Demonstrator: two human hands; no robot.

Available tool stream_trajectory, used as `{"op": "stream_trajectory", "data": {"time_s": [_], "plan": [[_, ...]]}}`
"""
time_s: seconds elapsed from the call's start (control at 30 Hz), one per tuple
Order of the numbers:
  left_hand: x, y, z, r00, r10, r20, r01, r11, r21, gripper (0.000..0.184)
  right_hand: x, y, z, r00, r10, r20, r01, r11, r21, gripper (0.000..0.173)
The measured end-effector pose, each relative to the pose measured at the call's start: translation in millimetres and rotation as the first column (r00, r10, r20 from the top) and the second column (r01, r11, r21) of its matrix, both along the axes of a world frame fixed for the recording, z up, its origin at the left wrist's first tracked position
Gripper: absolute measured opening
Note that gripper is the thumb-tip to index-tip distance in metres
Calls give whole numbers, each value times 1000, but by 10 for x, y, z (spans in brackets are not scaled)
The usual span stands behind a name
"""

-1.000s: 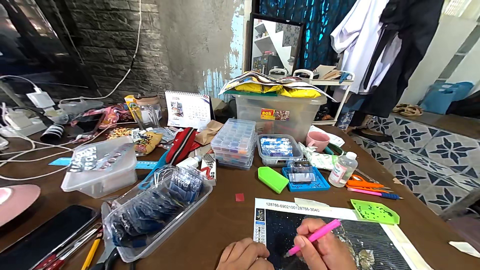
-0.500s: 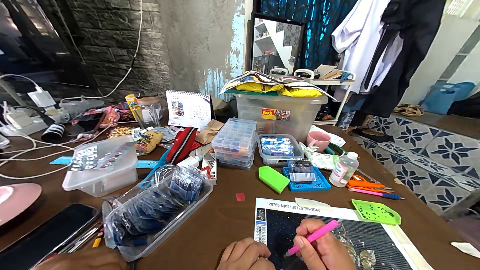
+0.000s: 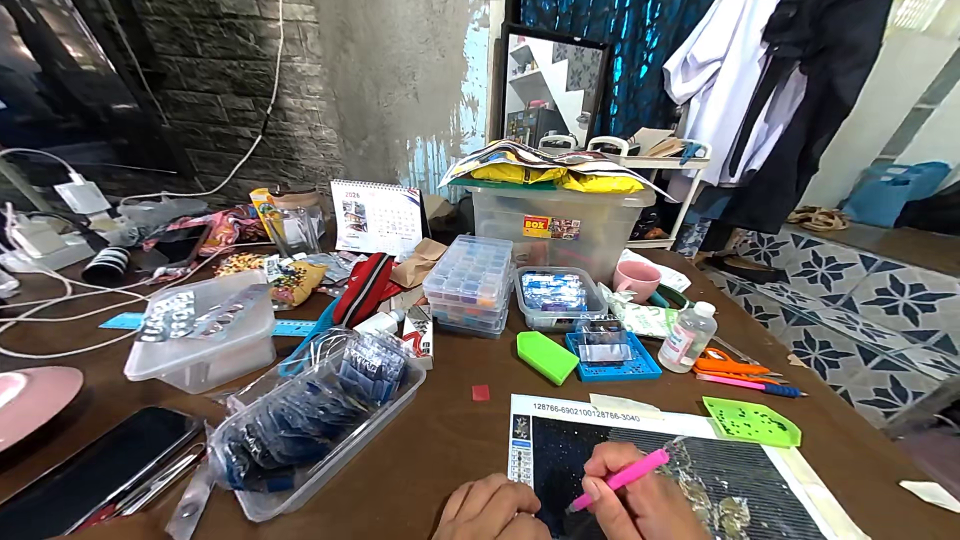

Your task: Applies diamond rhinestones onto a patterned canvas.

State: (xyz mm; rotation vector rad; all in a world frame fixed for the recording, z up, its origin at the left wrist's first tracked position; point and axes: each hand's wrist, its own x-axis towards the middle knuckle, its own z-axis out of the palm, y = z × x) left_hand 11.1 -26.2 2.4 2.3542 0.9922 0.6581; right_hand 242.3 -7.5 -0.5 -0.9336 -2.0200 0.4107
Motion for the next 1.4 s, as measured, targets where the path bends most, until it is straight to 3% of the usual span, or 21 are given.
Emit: {"op": "stream_trajectory", "data": {"time_s": [0.23, 0.93, 1.03, 1.2, 1.4], "plan": [[-9, 5, -13, 1000, -10, 15, 10, 1000, 9, 47, 33, -3, -9, 993, -38, -115, 35, 999, -31, 20], [-16, 10, -7, 1000, -21, -2, 21, 1000, 4, 46, 22, -18, -6, 999, 9, -34, -8, 1000, 22, 19], [-21, 5, -2, 1000, -20, -2, 20, 1000, 9, 46, 46, -50, 0, 989, 73, -129, -64, 996, 68, 19], [-26, 10, -15, 1000, -22, -4, 22, 1000, 17, 46, 87, -94, 27, 939, 297, -173, -300, 954, 11, 18], [-23, 11, -28, 1000, -17, 9, 17, 999, 29, 47, 78, -97, 23, 934, 341, -103, -335, 940, 69, 17]]}}
